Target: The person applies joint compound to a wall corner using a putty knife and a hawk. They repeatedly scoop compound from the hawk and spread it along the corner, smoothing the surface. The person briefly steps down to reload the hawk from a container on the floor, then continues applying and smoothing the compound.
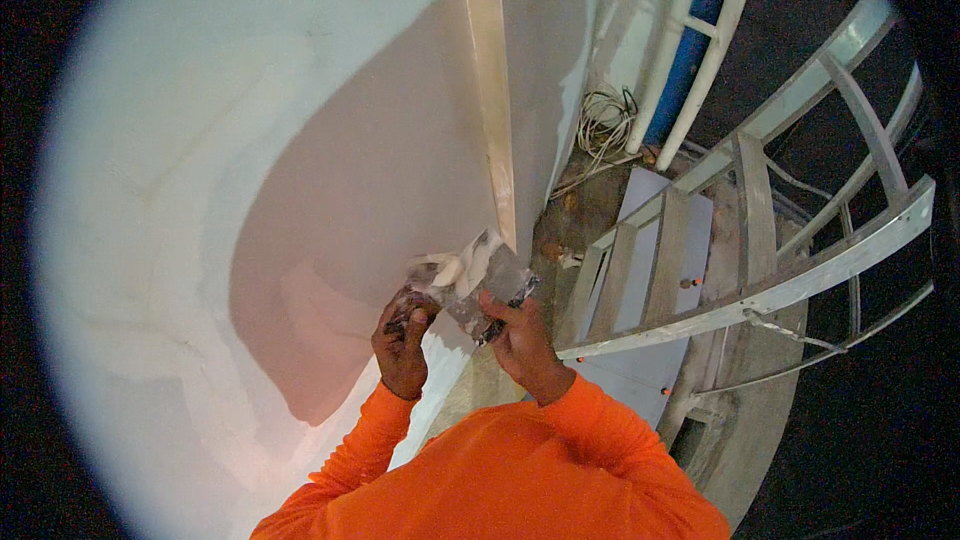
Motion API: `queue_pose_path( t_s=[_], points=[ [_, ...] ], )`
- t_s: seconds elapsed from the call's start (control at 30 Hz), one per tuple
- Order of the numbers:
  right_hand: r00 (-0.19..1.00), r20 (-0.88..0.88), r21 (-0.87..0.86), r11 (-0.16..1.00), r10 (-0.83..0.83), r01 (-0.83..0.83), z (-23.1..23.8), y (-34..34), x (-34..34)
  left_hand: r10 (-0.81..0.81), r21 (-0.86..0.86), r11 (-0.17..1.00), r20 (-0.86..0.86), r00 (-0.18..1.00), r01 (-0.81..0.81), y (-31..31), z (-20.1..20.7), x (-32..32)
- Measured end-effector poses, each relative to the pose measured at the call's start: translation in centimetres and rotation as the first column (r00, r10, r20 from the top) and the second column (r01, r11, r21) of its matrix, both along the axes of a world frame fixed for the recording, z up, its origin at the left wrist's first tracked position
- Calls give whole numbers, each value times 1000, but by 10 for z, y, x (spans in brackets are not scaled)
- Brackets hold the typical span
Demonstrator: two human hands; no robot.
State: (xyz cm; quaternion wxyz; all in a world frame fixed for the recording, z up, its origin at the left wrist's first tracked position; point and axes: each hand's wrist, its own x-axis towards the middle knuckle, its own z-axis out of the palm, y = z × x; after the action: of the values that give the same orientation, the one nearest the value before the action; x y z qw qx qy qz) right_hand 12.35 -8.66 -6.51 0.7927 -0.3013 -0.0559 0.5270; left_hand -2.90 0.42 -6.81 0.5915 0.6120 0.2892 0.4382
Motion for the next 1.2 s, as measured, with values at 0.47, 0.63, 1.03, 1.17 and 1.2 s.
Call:
queue_pose_path(
  t_s=[0.47, 0.63, 1.03, 1.17, 1.2],
  points=[
    [968, 250, -98, 995, 34, -10, 8, -4, 48, 9, -367, 926, 260, 965, 91, 13, 21, -12],
    [896, 444, -75, 997, 11, 25, 15, 1, 35, 49, -315, 946, 379, 924, 79, 9, 14, -8],
    [726, 687, -34, 997, -23, 63, 62, 28, 55, -257, -142, 955, 41, 966, 260, 16, 15, -30],
    [735, 637, 220, 969, -231, 114, 59, 27, 67, -198, -387, 870, 294, 935, 306, 6, 29, -23],
    [668, 704, 192, 970, -241, 148, 53, 27, 64, -183, -485, 801, 361, 915, 351, 6, 33, -20]
  ],
)
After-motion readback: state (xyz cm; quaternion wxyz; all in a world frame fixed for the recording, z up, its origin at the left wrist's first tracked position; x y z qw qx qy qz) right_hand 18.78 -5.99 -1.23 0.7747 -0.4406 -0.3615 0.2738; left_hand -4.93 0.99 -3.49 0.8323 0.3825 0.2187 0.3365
